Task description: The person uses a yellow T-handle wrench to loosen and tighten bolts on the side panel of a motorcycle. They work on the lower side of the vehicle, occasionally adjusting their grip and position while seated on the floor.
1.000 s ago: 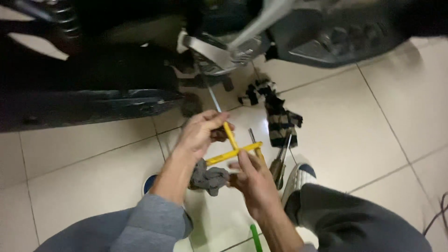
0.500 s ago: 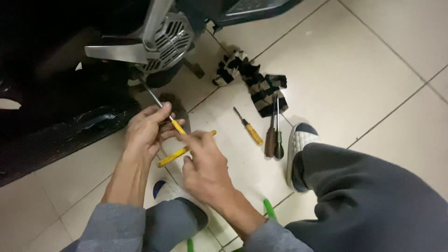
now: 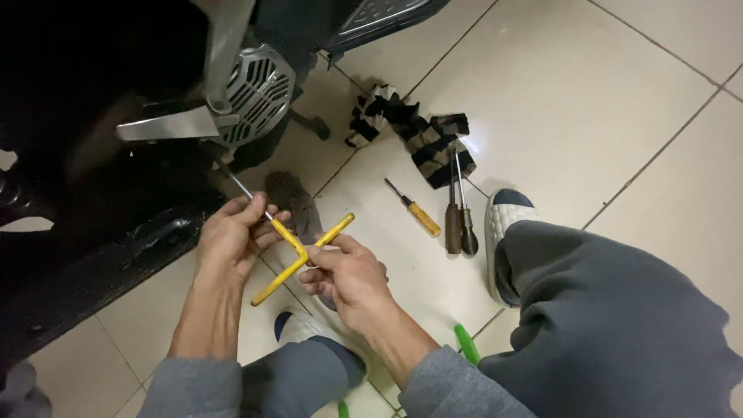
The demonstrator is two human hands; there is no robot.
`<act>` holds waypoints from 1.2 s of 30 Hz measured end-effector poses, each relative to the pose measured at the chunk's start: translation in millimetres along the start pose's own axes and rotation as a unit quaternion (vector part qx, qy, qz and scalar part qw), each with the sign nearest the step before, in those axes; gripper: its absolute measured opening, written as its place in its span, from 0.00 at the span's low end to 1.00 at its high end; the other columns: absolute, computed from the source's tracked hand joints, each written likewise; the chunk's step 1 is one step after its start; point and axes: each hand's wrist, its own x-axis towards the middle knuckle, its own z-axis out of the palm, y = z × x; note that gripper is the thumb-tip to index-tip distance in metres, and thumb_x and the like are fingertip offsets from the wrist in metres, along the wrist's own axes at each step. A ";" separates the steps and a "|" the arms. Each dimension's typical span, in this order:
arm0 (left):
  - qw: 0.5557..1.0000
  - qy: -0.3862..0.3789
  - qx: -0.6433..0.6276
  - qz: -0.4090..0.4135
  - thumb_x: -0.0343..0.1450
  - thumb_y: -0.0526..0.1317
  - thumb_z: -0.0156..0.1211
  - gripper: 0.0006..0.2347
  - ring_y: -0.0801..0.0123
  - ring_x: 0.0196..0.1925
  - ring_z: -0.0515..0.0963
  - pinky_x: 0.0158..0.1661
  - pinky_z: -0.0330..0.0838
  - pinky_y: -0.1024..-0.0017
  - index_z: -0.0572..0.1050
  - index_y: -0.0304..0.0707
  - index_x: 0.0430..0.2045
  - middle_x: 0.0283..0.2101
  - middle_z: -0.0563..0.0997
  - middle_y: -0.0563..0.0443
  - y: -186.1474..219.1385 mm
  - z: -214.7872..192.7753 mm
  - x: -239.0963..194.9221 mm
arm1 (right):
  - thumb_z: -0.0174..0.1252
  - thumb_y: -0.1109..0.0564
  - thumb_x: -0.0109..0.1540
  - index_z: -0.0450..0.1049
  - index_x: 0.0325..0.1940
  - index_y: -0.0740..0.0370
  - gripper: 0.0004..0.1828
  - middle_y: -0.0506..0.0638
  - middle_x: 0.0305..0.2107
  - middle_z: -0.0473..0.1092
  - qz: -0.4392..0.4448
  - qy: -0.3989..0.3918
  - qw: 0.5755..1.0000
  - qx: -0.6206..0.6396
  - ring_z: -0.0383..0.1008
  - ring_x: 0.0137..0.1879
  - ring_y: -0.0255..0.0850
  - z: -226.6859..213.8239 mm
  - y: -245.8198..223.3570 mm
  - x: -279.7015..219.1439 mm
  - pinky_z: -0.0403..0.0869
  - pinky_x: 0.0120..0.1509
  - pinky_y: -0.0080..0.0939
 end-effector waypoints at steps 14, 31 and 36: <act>0.996 0.085 0.003 0.007 0.69 0.34 0.67 0.07 0.65 0.28 0.82 0.28 0.81 0.70 0.72 0.41 0.32 0.33 0.79 0.51 10.5 17.7 -12.6 | 0.54 0.58 0.62 0.73 0.54 0.55 0.16 0.52 0.40 0.71 -0.382 -0.007 0.809 -0.447 0.75 0.44 0.45 -4.3 18.4 -15.6 0.74 0.48 0.43; 0.999 0.015 0.030 0.025 0.72 0.38 0.64 0.18 0.49 0.47 0.84 0.49 0.79 0.48 0.69 0.28 0.52 0.43 0.78 0.40 5.4 -2.6 3.6 | 0.63 0.62 0.61 0.69 0.48 0.73 0.15 0.62 0.28 0.71 -0.073 -0.019 0.994 -0.079 0.80 0.29 0.49 2.7 -4.1 -1.9 0.79 0.29 0.40; 0.994 -0.035 -0.101 -0.025 0.71 0.35 0.62 0.11 0.53 0.48 0.85 0.54 0.78 0.48 0.75 0.33 0.45 0.41 0.82 0.43 5.5 -6.5 17.9 | 0.62 0.62 0.60 0.76 0.41 0.63 0.06 0.57 0.28 0.75 -0.261 -0.022 0.914 -0.310 0.80 0.33 0.46 -6.9 13.2 8.1 0.78 0.38 0.42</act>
